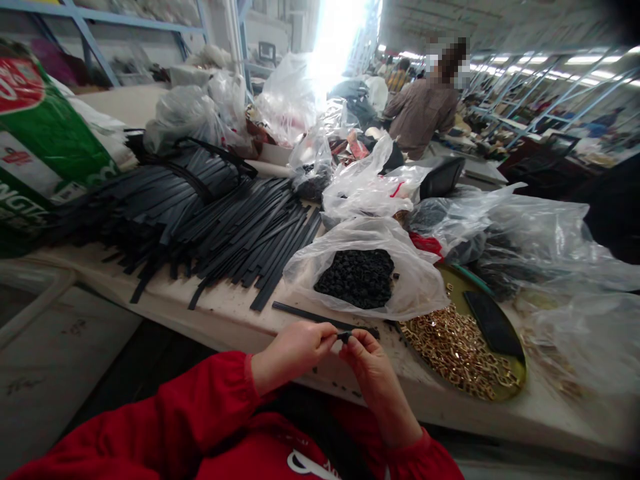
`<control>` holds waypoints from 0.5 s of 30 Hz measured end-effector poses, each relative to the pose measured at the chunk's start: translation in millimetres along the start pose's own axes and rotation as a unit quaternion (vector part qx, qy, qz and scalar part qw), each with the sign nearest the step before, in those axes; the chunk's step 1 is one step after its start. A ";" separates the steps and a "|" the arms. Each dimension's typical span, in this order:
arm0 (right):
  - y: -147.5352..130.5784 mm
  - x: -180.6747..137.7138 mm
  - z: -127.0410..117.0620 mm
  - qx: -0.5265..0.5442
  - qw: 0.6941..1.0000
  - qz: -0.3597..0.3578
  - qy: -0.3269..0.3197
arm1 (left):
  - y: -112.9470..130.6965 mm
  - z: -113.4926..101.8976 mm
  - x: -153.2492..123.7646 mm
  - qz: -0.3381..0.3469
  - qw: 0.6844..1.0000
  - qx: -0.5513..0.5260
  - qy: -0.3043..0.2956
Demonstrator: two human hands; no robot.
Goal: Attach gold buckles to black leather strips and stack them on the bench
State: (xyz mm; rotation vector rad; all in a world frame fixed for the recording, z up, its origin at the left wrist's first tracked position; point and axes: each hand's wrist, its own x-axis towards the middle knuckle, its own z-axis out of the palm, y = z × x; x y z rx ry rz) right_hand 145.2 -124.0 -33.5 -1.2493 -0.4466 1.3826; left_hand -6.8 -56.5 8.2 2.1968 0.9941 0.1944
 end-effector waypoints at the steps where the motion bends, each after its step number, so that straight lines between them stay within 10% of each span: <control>1: 3.5 0.5 1.1 0.036 0.999 0.018 0.013 | 0.6 -0.2 0.6 -0.004 1.000 -0.001 -0.006; 11: 6.7 -4.1 -1.4 -0.130 0.987 -0.092 0.003 | 0.3 -1.2 -1.8 -0.030 0.999 -0.018 -0.037; 15: 3.5 -5.4 -3.5 -0.070 0.997 -0.017 -0.016 | 0.2 5.4 -4.0 -0.026 0.998 -0.046 -0.028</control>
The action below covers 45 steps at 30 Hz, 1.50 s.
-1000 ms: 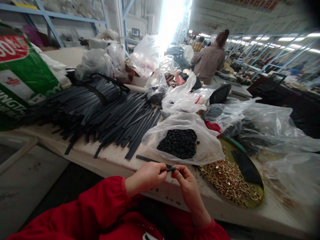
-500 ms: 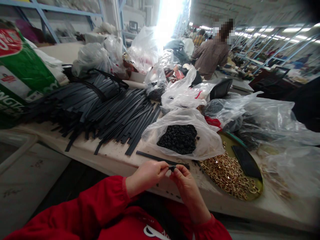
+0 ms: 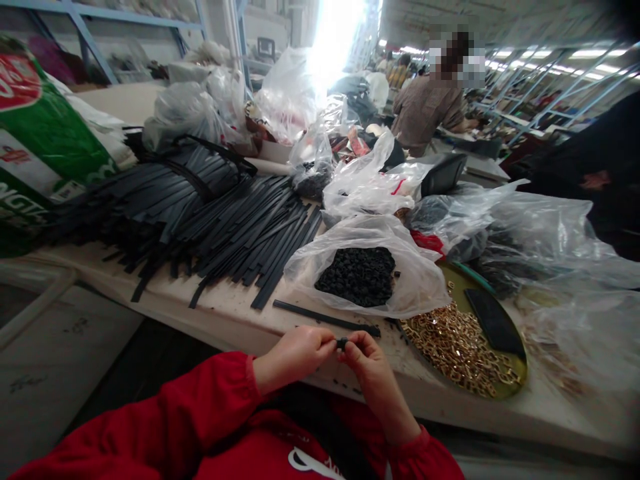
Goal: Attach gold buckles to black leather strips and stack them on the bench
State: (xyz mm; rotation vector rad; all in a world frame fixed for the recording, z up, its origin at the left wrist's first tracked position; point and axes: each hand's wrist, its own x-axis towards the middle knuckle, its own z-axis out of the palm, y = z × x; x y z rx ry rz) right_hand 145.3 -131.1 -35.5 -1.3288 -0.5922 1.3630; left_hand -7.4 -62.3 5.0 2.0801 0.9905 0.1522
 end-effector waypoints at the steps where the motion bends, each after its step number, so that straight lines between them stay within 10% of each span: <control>1: 0.4 -0.6 0.3 0.028 0.999 0.017 -0.002 | 0.0 1.9 -0.2 0.002 1.000 -0.005 0.005; 45: 11.3 -18.1 22.2 0.113 0.993 0.023 0.006 | -0.5 16.8 -16.6 0.017 0.978 -0.206 0.027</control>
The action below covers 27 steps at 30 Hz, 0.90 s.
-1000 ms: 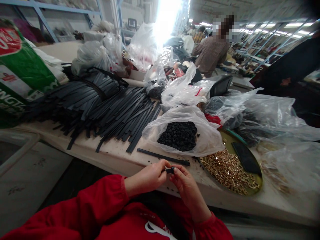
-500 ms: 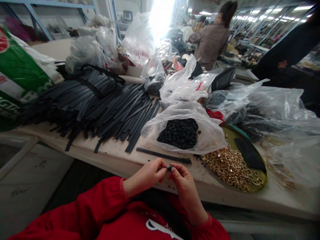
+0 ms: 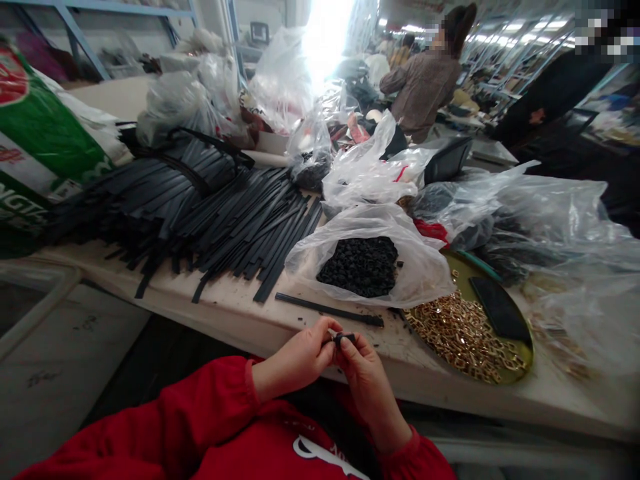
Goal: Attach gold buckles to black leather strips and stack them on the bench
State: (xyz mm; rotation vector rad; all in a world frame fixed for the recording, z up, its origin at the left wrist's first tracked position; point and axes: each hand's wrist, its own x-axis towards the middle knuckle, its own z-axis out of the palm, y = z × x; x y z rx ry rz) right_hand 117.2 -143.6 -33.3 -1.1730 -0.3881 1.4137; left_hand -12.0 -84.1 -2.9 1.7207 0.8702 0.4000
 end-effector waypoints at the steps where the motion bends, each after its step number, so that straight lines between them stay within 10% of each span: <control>1: 0.8 -1.3 -0.2 -0.002 1.000 0.000 -0.005 | -0.5 0.4 -0.5 -0.002 1.000 -0.003 -0.001; 9: 0.0 -12.0 -13.4 -0.069 0.996 -0.041 -0.037 | 3.0 -8.3 -1.1 -0.038 0.994 -0.061 -0.078; 27: 5.2 -7.3 -19.7 0.114 0.966 0.177 -0.150 | -1.3 -10.5 -0.2 -0.100 0.976 0.193 -0.035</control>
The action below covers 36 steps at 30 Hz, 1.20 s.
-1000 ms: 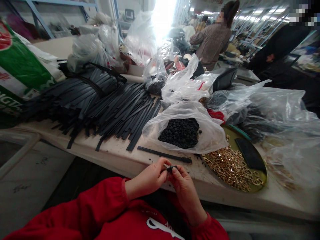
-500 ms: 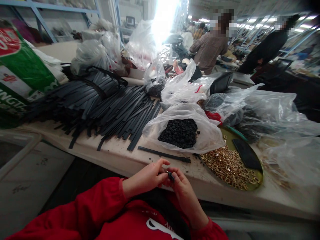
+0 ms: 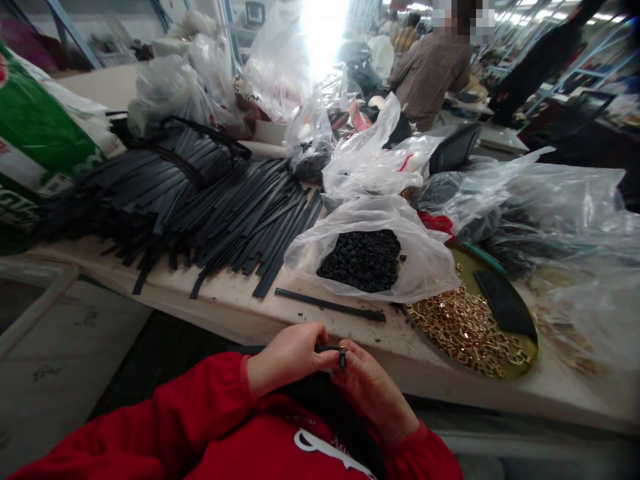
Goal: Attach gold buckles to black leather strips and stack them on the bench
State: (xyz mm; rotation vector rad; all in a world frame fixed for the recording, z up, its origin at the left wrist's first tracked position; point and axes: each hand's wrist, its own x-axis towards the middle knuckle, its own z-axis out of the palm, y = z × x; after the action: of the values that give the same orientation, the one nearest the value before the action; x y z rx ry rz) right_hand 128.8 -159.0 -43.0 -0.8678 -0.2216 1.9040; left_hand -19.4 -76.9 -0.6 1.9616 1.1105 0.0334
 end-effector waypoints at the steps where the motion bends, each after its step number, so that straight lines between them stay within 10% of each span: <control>1: -0.4 0.4 1.0 -0.018 1.000 -0.008 0.004 | 0.2 -0.8 0.4 0.002 1.000 -0.008 -0.008; 11: -2.5 8.2 -0.7 -0.330 0.884 -0.240 0.228 | 2.3 -9.6 -4.1 0.080 0.963 -0.221 -0.132; 20: 4.0 -9.7 -2.0 -0.475 0.854 -0.177 0.119 | -0.8 2.9 -12.9 0.037 0.957 -0.238 -0.159; 26: 12.2 -12.3 -5.6 -0.508 0.819 -0.205 0.170 | -9.6 8.6 -15.3 -0.030 0.948 -0.274 -0.156; 36: 15.8 -17.7 -7.7 -0.498 0.840 -0.177 0.125 | -8.0 19.6 -13.8 -0.019 0.949 -0.283 -0.139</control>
State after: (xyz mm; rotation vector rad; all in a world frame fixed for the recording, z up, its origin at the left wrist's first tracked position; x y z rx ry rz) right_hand 127.1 -183.3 -48.1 -1.6019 -1.1940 1.2244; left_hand -25.4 -97.8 -13.5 1.3801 0.8339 0.0481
